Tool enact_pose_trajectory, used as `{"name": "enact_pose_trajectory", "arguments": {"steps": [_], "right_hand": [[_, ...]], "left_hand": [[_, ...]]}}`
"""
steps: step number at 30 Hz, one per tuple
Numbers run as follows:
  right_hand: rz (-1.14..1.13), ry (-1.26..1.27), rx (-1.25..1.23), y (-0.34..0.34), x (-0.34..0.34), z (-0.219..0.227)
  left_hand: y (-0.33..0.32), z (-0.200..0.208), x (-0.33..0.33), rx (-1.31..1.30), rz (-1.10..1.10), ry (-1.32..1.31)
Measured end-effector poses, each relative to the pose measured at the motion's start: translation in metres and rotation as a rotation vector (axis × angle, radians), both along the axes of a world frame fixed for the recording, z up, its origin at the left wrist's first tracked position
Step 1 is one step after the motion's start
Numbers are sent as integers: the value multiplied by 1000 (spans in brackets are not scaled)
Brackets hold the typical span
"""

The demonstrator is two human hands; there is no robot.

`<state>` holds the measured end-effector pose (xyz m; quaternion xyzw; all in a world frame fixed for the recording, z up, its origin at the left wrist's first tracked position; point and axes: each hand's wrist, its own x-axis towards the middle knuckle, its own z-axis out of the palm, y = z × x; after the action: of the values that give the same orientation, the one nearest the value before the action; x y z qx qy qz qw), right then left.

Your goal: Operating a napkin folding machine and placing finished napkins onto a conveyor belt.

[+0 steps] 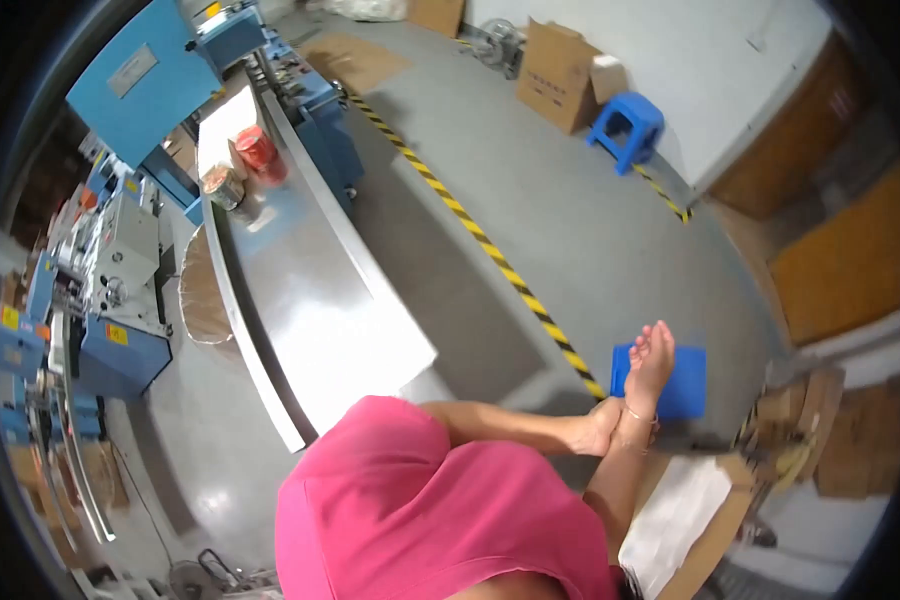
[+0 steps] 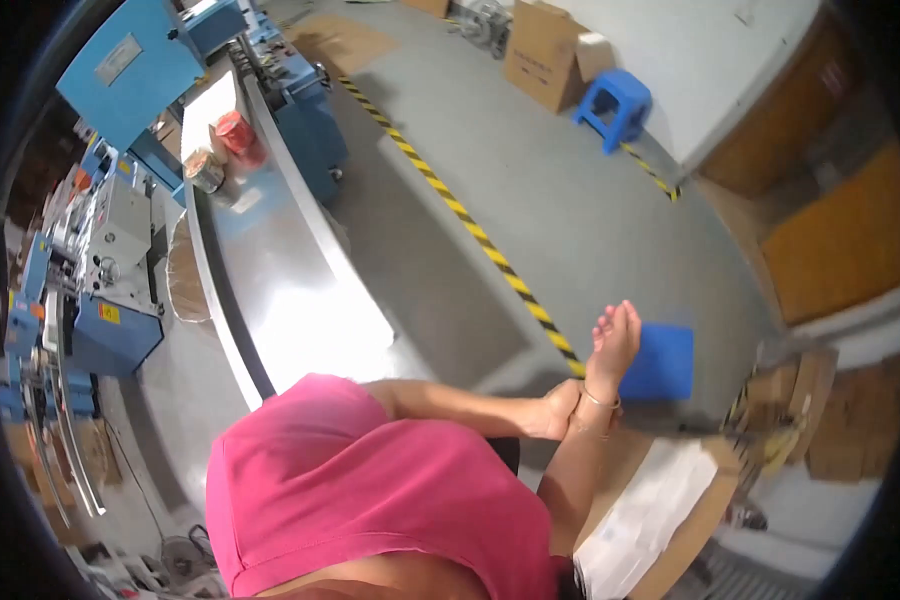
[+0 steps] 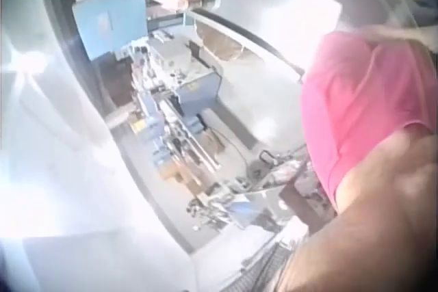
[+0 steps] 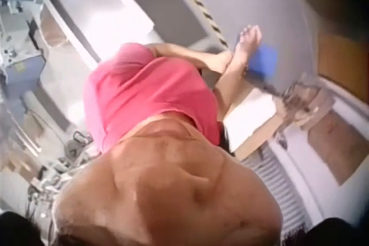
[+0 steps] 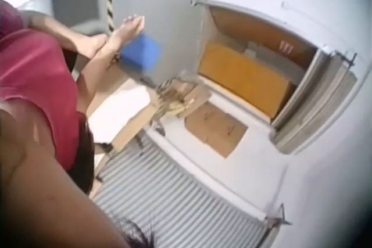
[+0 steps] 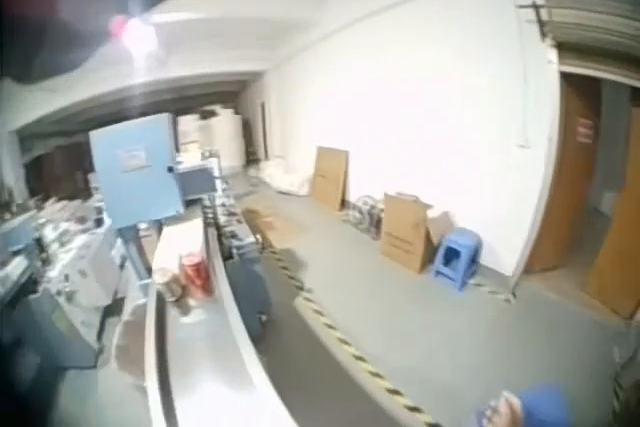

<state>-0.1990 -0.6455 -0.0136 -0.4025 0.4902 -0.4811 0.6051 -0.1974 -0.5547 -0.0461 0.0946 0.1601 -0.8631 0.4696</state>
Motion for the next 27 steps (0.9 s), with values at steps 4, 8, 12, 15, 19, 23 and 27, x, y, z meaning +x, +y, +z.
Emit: {"name": "enact_pose_trajectory", "arguments": {"steps": [4,8,12,15,19,23,27], "right_hand": [[411,262,-295,-57,89,-6],[687,504,-794,-129,140,10],[707,445,-1089,-228,208,12],[654,432,-1098,-261,262,24],[1331,713,-1174,-255,341,5],[1796,1043,-1399,-260,403,65],[1956,91,-1223,-309,491,92]], "left_hand": [[-74,8,90,3,368,92],[-167,21,163,51,613,-69],[-224,29,242,145,844,-213],[-228,42,314,183,1174,-458],[-242,60,367,340,1235,-1403],[-245,51,441,162,859,-1246],[-258,37,545,-220,848,-1024]]}}
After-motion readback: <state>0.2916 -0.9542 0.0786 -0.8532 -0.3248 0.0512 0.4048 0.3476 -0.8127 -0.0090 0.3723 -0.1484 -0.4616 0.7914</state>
